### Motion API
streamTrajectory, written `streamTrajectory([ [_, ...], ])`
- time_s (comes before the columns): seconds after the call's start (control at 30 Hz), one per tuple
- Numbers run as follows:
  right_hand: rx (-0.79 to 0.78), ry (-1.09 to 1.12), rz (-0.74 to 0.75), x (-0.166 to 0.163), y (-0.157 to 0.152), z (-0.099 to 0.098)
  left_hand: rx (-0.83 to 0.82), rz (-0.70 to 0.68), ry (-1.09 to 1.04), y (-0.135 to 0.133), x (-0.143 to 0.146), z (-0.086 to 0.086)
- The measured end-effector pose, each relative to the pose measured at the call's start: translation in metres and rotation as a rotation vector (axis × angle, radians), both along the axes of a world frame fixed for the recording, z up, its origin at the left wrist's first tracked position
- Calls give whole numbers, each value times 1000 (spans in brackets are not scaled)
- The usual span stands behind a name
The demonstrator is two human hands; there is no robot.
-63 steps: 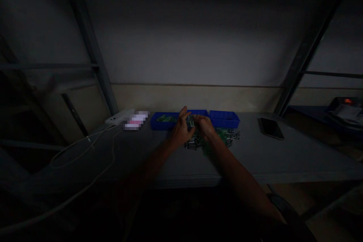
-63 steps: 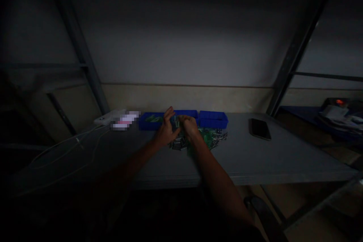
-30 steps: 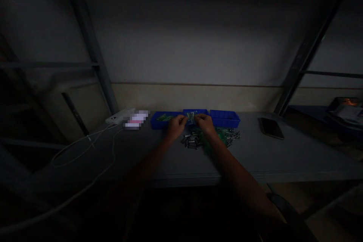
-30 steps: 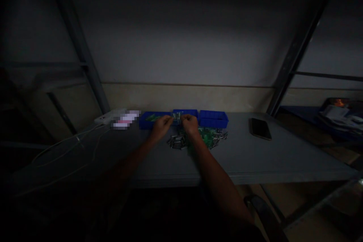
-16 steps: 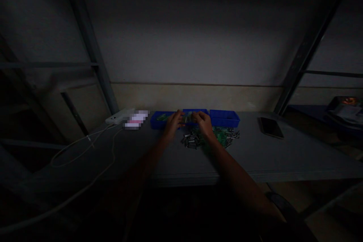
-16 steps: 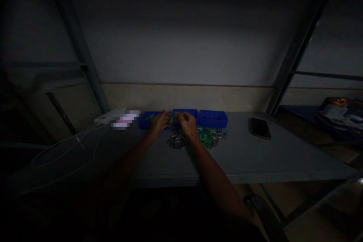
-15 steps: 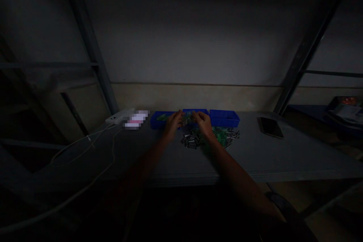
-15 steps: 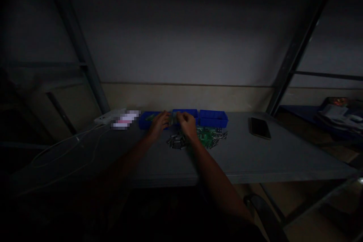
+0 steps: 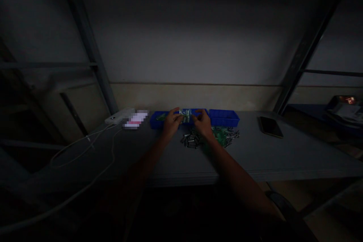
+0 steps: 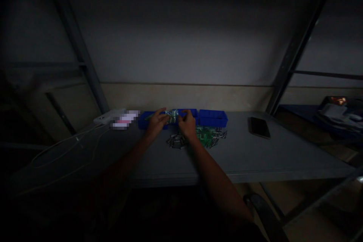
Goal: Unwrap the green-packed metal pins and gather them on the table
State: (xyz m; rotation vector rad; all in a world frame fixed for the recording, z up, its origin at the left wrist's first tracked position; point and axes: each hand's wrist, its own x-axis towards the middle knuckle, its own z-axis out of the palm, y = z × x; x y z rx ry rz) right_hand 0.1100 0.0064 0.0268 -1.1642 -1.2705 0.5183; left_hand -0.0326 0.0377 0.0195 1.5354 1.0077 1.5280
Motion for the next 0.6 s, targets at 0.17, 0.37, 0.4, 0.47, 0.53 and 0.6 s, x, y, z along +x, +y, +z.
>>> streamTrajectory([
  [0.17, -155, 108, 95, 1, 5, 1, 22, -37, 59, 2, 2, -4],
  [0.37, -134, 270, 205, 2, 0, 5, 101, -77, 124, -1, 3, -3],
  [0.4, -112, 257, 196, 2, -1, 5, 128, -76, 136, -1, 3, -3],
  [0.47, -77, 211, 151, 2, -1, 5, 176, -68, 159, -1, 2, -2],
  [0.53, -55, 167, 103, 1, 1, 4, 203, -58, 172, 0, 1, -2],
  [0.6, -25, 175, 86, 0, 3, 2, 220, -45, 184, 0, 1, -2],
])
